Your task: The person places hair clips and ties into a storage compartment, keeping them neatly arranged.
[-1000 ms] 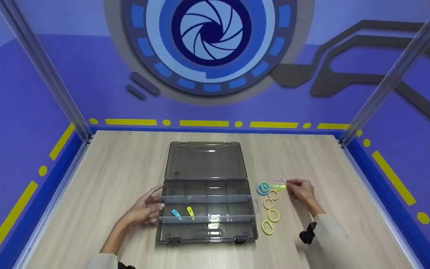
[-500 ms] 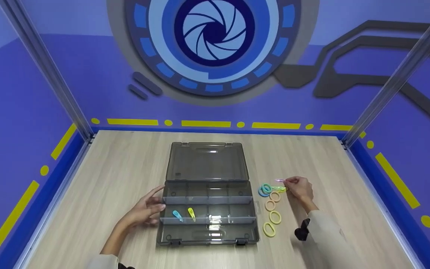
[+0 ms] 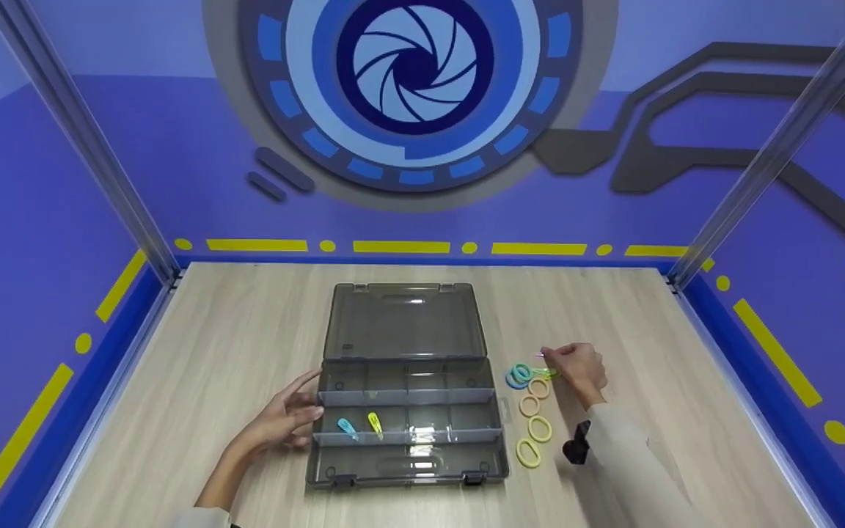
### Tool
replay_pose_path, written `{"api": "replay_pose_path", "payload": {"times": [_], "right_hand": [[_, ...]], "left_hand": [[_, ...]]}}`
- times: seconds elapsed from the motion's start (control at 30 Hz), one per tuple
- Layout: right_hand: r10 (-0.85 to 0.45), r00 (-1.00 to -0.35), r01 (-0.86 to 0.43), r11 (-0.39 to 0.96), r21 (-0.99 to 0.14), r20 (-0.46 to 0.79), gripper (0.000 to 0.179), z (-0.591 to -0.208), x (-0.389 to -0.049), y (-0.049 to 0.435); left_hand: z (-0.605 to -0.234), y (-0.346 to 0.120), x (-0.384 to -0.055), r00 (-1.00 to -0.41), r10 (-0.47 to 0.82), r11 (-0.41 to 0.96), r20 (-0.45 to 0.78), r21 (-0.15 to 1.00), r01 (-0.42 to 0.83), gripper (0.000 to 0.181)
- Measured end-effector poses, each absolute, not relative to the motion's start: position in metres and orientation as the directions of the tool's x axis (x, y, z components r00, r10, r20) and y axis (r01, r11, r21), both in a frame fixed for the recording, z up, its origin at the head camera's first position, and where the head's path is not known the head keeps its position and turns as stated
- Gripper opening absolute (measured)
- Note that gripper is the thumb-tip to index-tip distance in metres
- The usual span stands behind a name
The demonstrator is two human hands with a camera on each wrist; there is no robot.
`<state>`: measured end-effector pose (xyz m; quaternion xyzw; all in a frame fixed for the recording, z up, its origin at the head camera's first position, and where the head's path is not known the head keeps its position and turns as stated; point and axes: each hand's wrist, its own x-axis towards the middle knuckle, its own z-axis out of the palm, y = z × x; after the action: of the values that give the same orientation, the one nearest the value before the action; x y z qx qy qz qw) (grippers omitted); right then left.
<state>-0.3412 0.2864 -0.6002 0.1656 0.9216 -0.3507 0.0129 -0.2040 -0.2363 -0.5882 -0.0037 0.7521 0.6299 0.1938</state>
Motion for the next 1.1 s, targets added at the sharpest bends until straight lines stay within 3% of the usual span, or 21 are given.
{"api": "replay_pose_path", "payload": {"times": [0.37,0.6,0.83,1.1], "right_hand": [[0.284,-0.955,0.271,0.702,-0.659,-0.09,0.025,-0.598,-0.334,0.285],[0.24,-0.963,0.263,0.713,-0.65,-0.127,0.029,-0.594,-0.334,0.291],[0.306,-0.935,0.353,0.73,-0.586,-0.182,0.026,-0.587,-0.327,0.319],[0.283,-0.939,0.34,0.69,-0.639,-0.193,0.03,-0.58,-0.32,0.334]], "left_hand": [[-0.587,-0.237,-0.202,-0.922,0.258,0.214,-0.288,0.948,-0.236,0.082],[-0.585,-0.242,-0.195,-0.924,0.23,0.24,-0.304,0.938,-0.249,0.082],[-0.585,-0.24,-0.197,-0.917,0.257,0.229,-0.306,0.941,-0.25,0.082],[-0.584,-0.236,-0.205,-0.915,0.271,0.214,-0.3,0.945,-0.247,0.083]]}}
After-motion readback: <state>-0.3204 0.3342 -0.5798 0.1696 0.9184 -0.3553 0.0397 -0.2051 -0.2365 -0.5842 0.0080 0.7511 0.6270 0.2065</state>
